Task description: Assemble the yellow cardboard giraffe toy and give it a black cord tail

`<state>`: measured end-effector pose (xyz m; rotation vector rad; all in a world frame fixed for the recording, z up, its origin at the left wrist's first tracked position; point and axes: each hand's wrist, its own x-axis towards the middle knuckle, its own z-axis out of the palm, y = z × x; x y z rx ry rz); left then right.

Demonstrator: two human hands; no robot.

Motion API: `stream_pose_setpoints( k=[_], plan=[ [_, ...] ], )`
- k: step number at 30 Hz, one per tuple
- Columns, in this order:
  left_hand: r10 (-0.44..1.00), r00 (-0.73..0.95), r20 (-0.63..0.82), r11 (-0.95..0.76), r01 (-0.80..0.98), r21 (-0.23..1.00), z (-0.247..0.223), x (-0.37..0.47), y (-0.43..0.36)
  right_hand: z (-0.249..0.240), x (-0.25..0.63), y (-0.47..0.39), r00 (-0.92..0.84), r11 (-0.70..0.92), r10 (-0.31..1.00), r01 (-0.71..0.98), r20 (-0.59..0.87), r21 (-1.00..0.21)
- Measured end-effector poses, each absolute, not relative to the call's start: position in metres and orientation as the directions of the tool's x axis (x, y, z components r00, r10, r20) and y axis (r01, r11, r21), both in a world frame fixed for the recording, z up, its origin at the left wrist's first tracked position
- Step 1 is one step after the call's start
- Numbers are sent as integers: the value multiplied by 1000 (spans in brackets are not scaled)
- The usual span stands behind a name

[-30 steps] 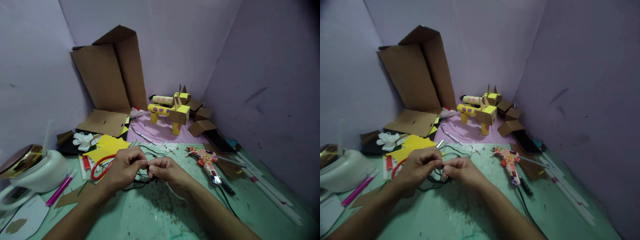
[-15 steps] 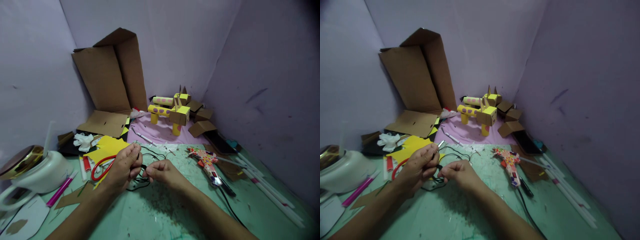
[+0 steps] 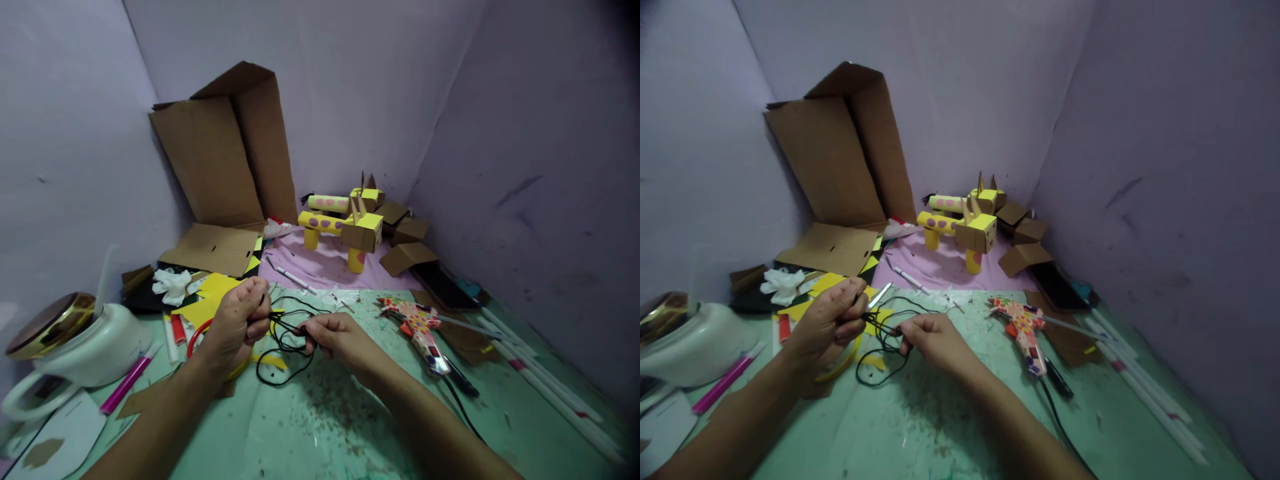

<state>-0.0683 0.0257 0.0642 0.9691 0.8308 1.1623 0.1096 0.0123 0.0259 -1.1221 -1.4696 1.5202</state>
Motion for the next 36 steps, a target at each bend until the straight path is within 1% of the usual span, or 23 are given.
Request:
stream_pose_setpoints(
  k=[2,5,8,12,13,15,18,19,21,23,24,26,28,29,31,33,34,36],
  plan=[
    [974,224,-43,123,-353,928,64,-67,25,24,111,15,-313,-59,945,127,-97,-990],
    [969,241,-43,129,-351,928,64,-66,24,20,112,19,-197,-42,977,172,-76,-984],
    [967,249,-51,138,-346,928,64,-66,24,17,114,22,-80,-13,996,184,-28,-983],
    [965,258,-52,142,-345,928,65,-67,24,21,116,22,-23,11,1000,165,7,-986],
    [964,261,-50,142,-346,928,65,-67,24,23,116,21,-31,10,1000,146,6,-989],
    [962,267,-51,145,-347,927,64,-66,23,26,113,16,-112,15,994,81,5,-997],
    [960,272,-60,156,-346,925,63,-63,21,27,103,6,-349,10,936,-65,33,-998],
    [961,271,-63,158,-345,925,63,-63,21,26,100,3,-417,2,908,-82,36,-997],
    [964,260,-60,152,-351,924,63,-64,21,26,97,0,-491,-19,871,-43,4,-999],
    [975,218,-42,123,-374,919,67,-69,25,27,101,2,-493,-19,868,78,-55,-997],
    [983,184,-26,98,-391,915,70,-74,28,29,106,5,-471,-5,879,142,-72,-990],
    [995,97,6,35,-424,905,76,-86,34,33,120,14,-358,47,932,256,-49,-966],
    [999,21,32,-19,-448,894,82,-97,39,35,136,24,-173,114,984,369,53,-922],
    [999,14,31,-22,-452,892,85,-102,40,35,142,28,-88,134,990,427,106,-894],
    [998,64,6,23,-447,894,86,-105,41,33,148,32,-9,153,985,509,173,-847],
    [985,168,-34,104,-428,898,84,-101,38,30,144,29,-20,210,972,508,233,-835],
    [975,218,-51,141,-418,897,81,-97,36,29,139,26,-35,253,963,474,269,-843],
    [953,294,-69,192,-412,891,77,-87,30,28,126,16,-70,326,944,355,323,-876]
  ],
)
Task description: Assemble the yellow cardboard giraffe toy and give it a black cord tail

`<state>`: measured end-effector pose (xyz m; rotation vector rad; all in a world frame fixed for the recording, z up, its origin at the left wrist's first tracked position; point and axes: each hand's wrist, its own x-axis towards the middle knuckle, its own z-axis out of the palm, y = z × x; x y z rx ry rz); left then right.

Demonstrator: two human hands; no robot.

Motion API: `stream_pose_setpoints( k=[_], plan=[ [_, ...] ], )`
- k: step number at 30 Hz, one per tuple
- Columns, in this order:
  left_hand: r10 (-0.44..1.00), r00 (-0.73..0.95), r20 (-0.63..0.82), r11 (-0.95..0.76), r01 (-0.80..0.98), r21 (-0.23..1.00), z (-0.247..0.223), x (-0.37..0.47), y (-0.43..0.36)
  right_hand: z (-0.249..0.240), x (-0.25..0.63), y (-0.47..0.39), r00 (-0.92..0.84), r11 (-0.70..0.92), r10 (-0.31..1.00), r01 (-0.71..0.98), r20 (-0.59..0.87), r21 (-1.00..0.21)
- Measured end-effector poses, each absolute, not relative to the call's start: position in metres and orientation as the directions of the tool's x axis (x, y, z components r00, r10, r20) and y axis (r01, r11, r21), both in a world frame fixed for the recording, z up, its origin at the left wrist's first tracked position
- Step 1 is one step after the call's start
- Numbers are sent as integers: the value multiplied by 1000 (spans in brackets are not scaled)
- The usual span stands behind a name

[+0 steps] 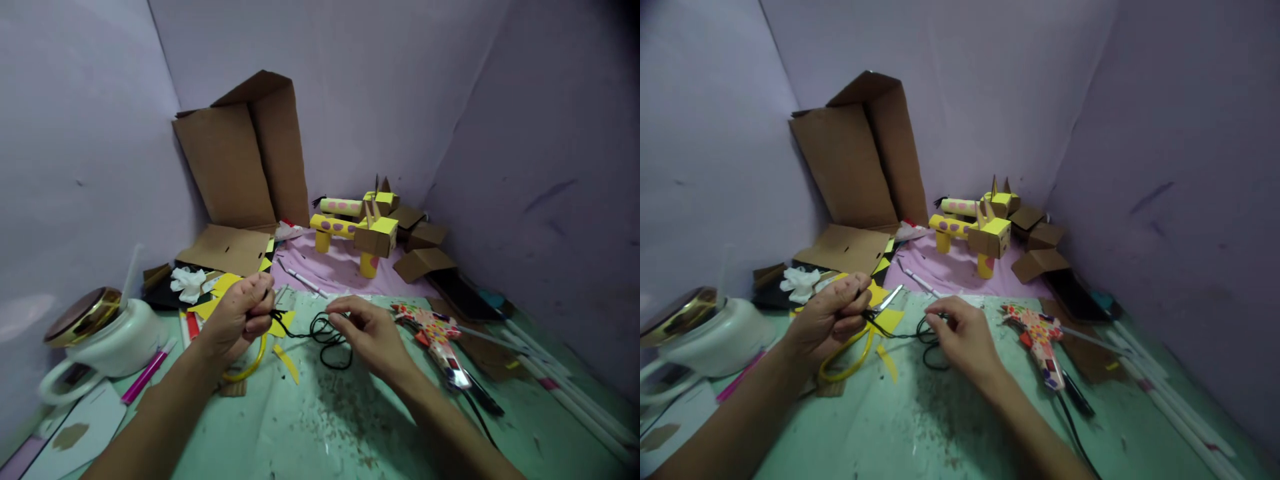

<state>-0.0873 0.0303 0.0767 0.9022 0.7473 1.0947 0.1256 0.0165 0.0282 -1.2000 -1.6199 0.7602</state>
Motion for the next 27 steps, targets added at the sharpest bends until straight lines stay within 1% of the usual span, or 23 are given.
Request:
stream_pose_setpoints(
  k=[2,3,6,9,11,13,17,21,24,27],
  plan=[
    [935,344,-84,231,-412,881,73,-78,25,29,112,7,-83,318,948,254,307,-914],
    [929,359,-88,243,-415,877,71,-73,23,30,106,4,-85,276,961,210,264,-938],
    [924,371,-93,255,-416,873,68,-65,18,32,96,-2,-127,59,990,17,57,-998],
    [929,361,-81,232,-400,886,66,-61,16,32,92,-4,-254,-187,958,-206,-132,-961],
    [930,359,-74,219,-382,898,65,-60,15,31,91,-5,-327,-289,926,-290,-189,-912],
    [927,368,-71,214,-365,906,64,-58,14,30,89,-6,-357,-326,912,-338,-200,-883],
    [917,391,-75,217,-333,918,62,-55,12,31,85,-8,-330,-339,918,-359,-221,-870],
    [921,383,-69,202,-319,926,64,-54,11,32,85,-7,-272,-322,931,-297,-243,-899],
    [929,366,-60,181,-308,934,65,-56,12,33,86,-4,-255,-273,943,-217,-215,-937],
    [927,370,-57,177,-300,937,65,-57,14,33,88,-2,-208,-188,967,-189,-148,-964]
  ],
)
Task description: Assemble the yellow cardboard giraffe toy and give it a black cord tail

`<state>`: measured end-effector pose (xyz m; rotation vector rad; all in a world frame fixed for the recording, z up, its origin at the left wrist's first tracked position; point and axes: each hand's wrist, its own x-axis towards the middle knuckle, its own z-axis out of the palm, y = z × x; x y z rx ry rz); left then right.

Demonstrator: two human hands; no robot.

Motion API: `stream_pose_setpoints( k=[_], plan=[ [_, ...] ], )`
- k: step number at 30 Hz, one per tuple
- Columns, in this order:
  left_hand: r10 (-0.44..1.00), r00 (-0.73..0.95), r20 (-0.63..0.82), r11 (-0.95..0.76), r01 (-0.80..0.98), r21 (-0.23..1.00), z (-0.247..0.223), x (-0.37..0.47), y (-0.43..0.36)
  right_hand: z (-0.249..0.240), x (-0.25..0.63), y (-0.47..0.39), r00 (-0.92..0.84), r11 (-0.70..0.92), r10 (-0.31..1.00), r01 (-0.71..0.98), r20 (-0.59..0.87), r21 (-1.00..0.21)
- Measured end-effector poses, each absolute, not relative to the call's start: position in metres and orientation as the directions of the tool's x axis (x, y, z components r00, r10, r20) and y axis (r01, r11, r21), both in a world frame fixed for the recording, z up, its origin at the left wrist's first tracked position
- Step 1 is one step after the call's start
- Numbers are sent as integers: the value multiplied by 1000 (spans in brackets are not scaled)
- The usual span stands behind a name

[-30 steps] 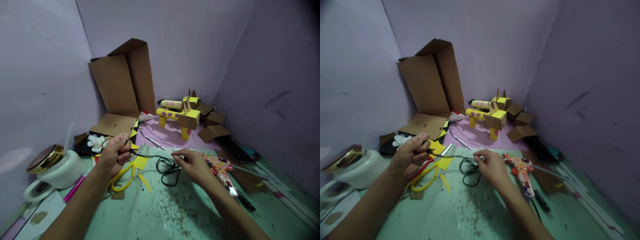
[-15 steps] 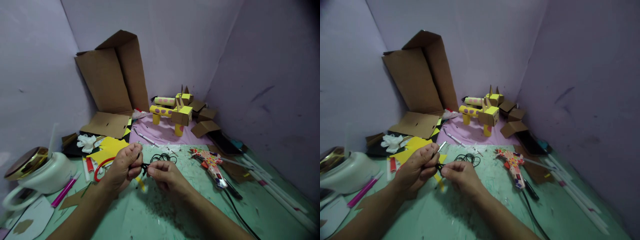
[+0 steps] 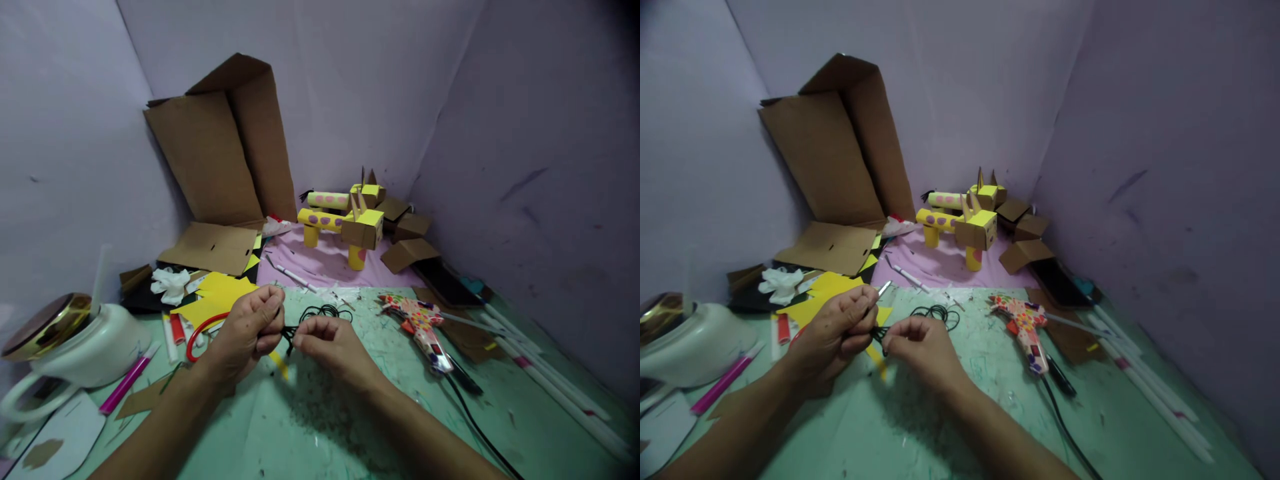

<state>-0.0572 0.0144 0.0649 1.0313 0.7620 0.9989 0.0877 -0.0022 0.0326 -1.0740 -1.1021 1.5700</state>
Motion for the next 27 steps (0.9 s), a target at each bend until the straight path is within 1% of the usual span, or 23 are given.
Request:
stream_pose_setpoints(
  k=[2,4,5,7,9,12,15,21,27],
  plan=[
    [929,366,-53,171,-300,938,64,-58,15,33,89,-3,-96,-56,994,-112,-46,-992],
    [929,366,-54,170,-293,941,63,-57,15,34,90,-6,12,126,992,38,126,-991],
    [927,370,-56,172,-288,942,62,-56,14,34,91,-8,34,213,975,117,218,-970],
    [926,372,-63,175,-276,945,61,-55,13,33,91,-10,19,341,935,224,354,-913],
    [923,378,-66,179,-273,945,61,-54,12,32,90,-12,-18,401,911,271,411,-875],
    [920,386,-75,192,-275,942,60,-52,11,29,89,-12,-38,423,901,302,433,-854],
    [917,389,-84,203,-275,940,60,-51,12,29,88,-11,-15,428,894,320,447,-845],
    [923,375,-81,195,-277,941,61,-53,13,31,85,-10,10,372,918,318,396,-872],
    [935,349,-60,178,-317,932,63,-52,11,33,84,-11,6,379,917,294,398,-878]
  ],
)
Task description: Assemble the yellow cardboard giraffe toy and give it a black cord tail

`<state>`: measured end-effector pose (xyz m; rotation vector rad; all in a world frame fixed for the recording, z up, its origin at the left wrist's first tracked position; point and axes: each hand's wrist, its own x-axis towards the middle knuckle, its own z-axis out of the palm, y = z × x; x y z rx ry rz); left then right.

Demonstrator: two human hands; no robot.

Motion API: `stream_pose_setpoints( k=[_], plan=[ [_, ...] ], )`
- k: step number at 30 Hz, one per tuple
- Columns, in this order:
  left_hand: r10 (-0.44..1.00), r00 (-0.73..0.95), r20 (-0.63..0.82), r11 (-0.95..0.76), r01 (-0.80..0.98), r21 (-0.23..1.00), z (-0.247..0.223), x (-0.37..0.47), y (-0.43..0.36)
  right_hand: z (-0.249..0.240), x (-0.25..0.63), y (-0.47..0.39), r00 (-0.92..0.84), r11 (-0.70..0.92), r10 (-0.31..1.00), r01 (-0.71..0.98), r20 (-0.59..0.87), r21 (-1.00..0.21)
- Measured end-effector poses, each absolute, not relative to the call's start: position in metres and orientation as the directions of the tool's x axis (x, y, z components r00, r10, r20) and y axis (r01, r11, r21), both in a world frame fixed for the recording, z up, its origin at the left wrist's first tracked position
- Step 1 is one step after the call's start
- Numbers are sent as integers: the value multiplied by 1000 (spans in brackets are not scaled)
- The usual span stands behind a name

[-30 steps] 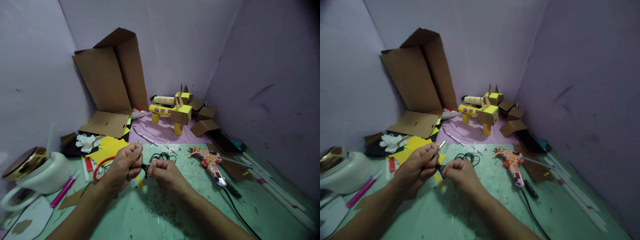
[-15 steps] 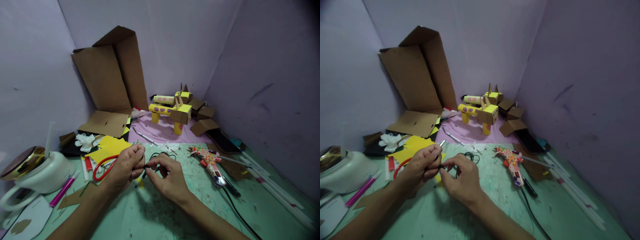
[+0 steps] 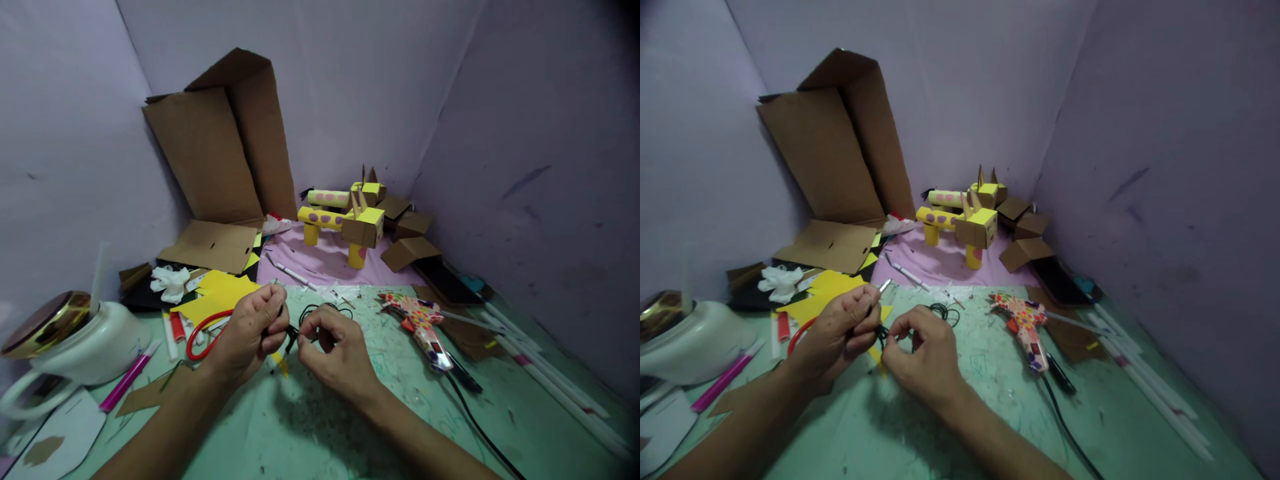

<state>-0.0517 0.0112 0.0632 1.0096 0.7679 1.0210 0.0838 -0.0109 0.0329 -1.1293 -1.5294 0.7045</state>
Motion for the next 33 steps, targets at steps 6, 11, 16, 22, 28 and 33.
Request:
stream_pose_setpoints(
  k=[6,11,16,22,28,33],
  plan=[
    [943,331,-48,152,-297,943,64,-57,13,32,94,-5,20,212,976,178,219,-961],
    [914,401,-59,172,-253,952,60,-59,15,33,101,0,-32,148,989,42,147,-988],
    [897,441,-34,116,-160,980,58,-54,12,29,94,-4,-405,206,895,1,188,-979],
    [921,390,-10,68,-137,988,60,-54,11,30,90,-7,-382,168,920,191,85,-967],
    [951,306,-47,132,-263,956,62,-52,11,35,92,-7,-352,135,935,220,51,-966],
    [953,294,-74,163,-289,943,63,-51,11,30,93,-4,-346,178,932,179,108,-968]
  ],
)
